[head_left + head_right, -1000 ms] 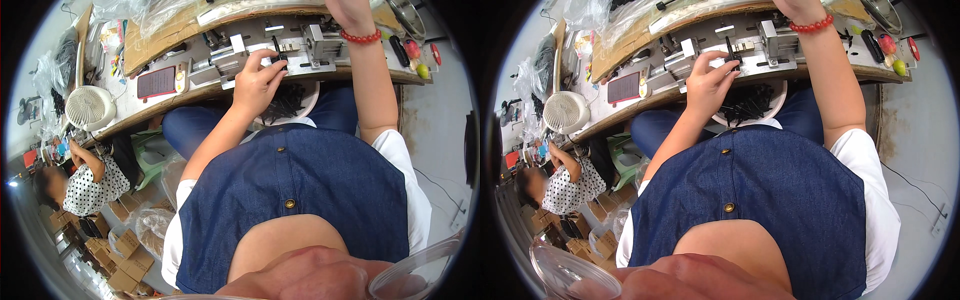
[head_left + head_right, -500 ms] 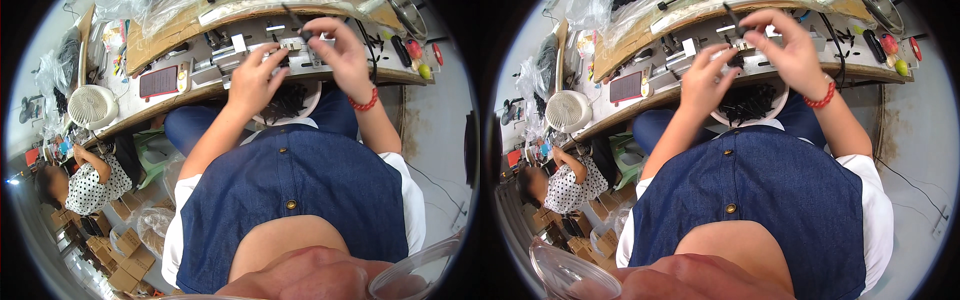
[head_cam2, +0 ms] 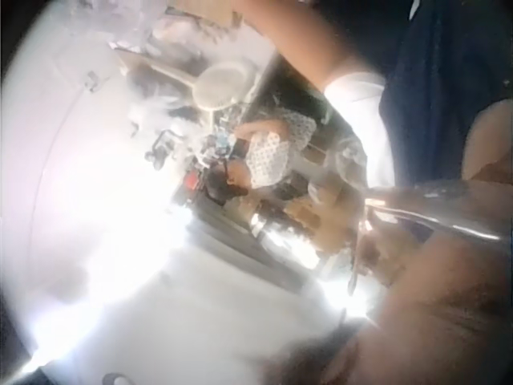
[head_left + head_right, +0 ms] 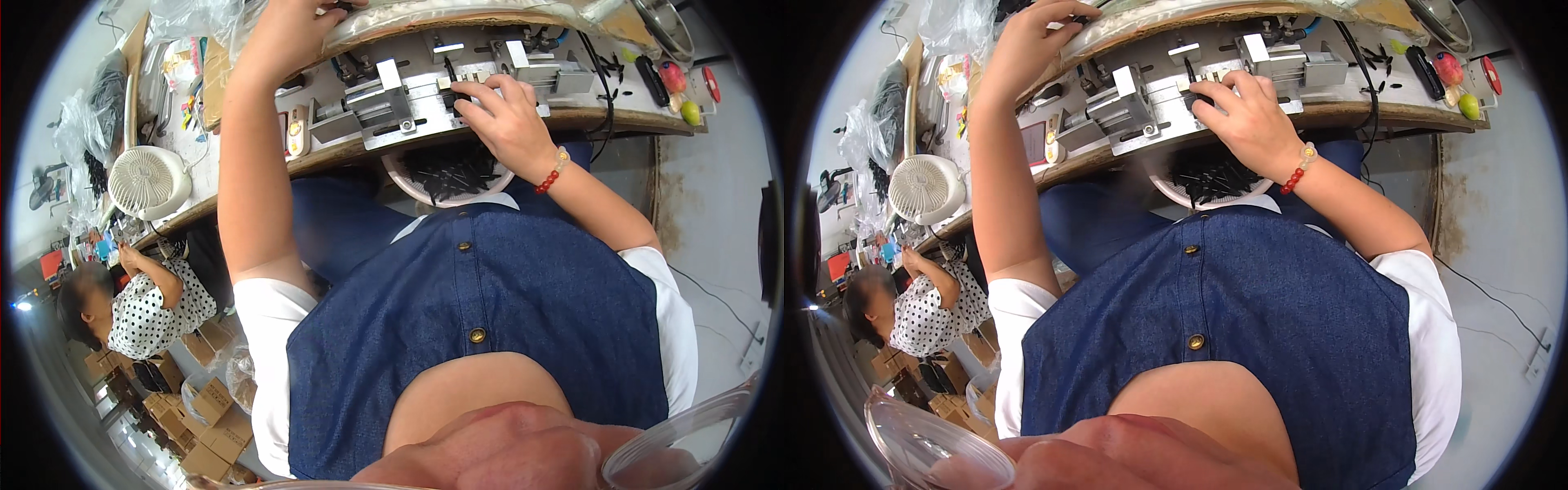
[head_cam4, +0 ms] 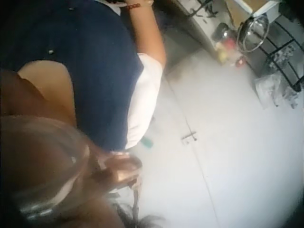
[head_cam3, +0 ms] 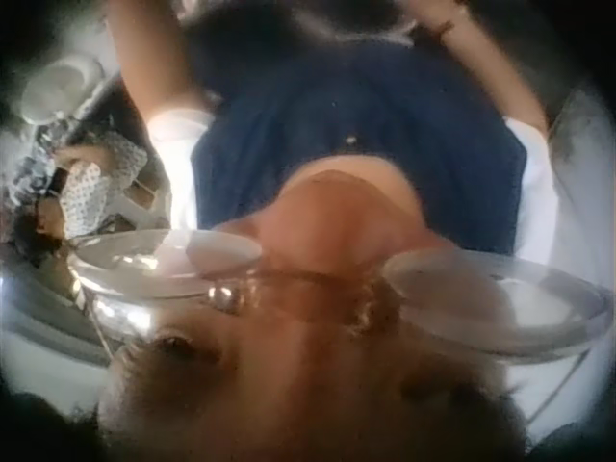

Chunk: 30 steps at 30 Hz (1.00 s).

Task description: The person repeatedly picks up small black plastic components from a pile and places them into a metal jig on a workbench. They use both hands to position the items within the jig's slots and then remove them, continuing this cycle for the duration of the clip.

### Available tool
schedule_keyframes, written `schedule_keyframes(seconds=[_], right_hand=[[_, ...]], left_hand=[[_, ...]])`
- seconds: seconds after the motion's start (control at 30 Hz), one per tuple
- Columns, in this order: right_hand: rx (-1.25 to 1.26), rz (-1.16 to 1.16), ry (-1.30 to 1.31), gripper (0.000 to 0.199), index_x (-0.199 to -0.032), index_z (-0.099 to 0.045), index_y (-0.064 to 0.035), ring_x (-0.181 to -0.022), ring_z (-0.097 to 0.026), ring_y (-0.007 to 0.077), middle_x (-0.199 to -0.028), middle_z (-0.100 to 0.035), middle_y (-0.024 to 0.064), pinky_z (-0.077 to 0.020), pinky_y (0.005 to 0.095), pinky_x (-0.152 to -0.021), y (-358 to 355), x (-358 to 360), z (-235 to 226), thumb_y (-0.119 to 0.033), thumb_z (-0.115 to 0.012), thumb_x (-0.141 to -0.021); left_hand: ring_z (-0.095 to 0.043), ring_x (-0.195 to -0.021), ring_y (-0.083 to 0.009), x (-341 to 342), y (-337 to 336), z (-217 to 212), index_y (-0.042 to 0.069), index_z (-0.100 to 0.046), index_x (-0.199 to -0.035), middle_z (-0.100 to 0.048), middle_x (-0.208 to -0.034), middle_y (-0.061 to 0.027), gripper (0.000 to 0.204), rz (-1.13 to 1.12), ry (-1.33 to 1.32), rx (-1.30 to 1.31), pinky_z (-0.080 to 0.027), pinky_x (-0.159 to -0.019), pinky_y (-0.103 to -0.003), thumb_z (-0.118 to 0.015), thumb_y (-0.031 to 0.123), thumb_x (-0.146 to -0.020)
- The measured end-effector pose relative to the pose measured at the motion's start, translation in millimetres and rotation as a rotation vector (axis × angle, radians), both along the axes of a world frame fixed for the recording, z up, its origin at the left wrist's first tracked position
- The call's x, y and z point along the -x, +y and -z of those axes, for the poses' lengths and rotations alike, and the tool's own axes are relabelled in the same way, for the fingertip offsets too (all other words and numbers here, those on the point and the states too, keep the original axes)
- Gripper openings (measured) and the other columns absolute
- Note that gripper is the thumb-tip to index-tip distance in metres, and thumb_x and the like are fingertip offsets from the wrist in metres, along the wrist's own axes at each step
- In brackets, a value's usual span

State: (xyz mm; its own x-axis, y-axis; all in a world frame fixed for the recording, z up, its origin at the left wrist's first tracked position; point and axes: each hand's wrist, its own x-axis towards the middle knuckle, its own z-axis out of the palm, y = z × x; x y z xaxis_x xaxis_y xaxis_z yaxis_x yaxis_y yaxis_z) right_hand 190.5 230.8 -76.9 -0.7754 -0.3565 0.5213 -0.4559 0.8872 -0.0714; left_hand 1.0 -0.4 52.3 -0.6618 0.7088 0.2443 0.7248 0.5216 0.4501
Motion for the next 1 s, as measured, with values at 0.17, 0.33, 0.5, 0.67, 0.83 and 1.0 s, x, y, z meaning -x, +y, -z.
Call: schedule_keyframes(seconds=[0.17,0.33,0.5,0.67,0.83,1.0], right_hand=[[0.034,-0.054,-0.023,0.018,-0.104,-0.069,-0.0124,-0.111,-0.057,0.0218,-0.122,-0.068,-0.001,-0.0403,0.0394,-0.094,4,4,-11,-0.023,-0.071,-0.09],[0.156,0.032,0.16,0.027,-0.111,-0.071,-0.0133,-0.105,-0.063,0.0239,-0.115,-0.072,0.0016,-0.0417,0.0397,-0.093,47,52,-45,-0.026,-0.077,-0.089],[0.051,0.464,0.183,0.022,-0.081,-0.071,-0.0058,-0.094,-0.062,0.0333,-0.085,-0.066,0.0125,-0.0433,0.046,-0.085,80,136,-98,-0.027,-0.073,-0.088],[0.133,0.481,-0.16,0.028,-0.082,-0.075,-0.0029,-0.088,-0.071,0.036,-0.086,-0.073,0.0183,-0.0525,0.0471,-0.081,91,182,-98,-0.031,-0.078,-0.082],[0.506,0.435,-0.341,0.03,-0.083,-0.075,0.0024,-0.069,-0.07,0.022,-0.073,-0.072,0.0149,-0.0556,0.0355,-0.066,116,176,-106,-0.027,-0.079,-0.082],[1.044,0.192,-0.161,0.017,-0.093,-0.074,0.0007,-0.061,-0.058,0.0093,-0.072,-0.067,0.004,-0.0425,0.0247,-0.056,118,173,-102,-0.016,-0.07,-0.093]], left_hand=[[-0.071,-0.089,-0.0315,-17,0,-4,0.005,-0.076,-0.108,-0.073,-0.098,-0.0171,0.022,-0.122,-0.28,-0.148,-0.056,-0.078,-0.039,-0.069,0.006,-0.087],[-0.059,-0.068,-0.0018,-45,11,42,0.004,-0.075,-0.12,-0.067,-0.081,0.0031,0.025,-0.131,-0.399,-0.743,-0.04,-0.057,-0.017,-0.072,0.014,-0.097],[-0.063,-0.063,-0.0074,-118,30,81,0.007,-0.079,-0.107,-0.064,-0.1,-0.0053,0.021,-0.044,-0.192,-0.72,-0.049,-0.055,-0.022,-0.083,0.006,-0.085],[-0.059,-0.062,-0.0085,-148,46,135,0.01,-0.081,-0.103,-0.055,-0.105,-0.0056,0.026,-0.112,-0.079,-0.585,-0.051,-0.057,-0.023,-0.085,0.001,-0.079],[-0.068,-0.066,-0.0126,-144,52,156,0.011,-0.079,-0.106,-0.064,-0.115,-0.0059,0.025,-0.098,0.03,-0.486,-0.056,-0.061,-0.027,-0.084,0.007,-0.082],[-0.074,-0.075,-0.0181,-144,58,159,0.012,-0.078,-0.11,-0.073,-0.124,-0.0048,0.025,-0.104,0.086,-0.459,-0.06,-0.069,-0.03,-0.082,0.012,-0.086]])
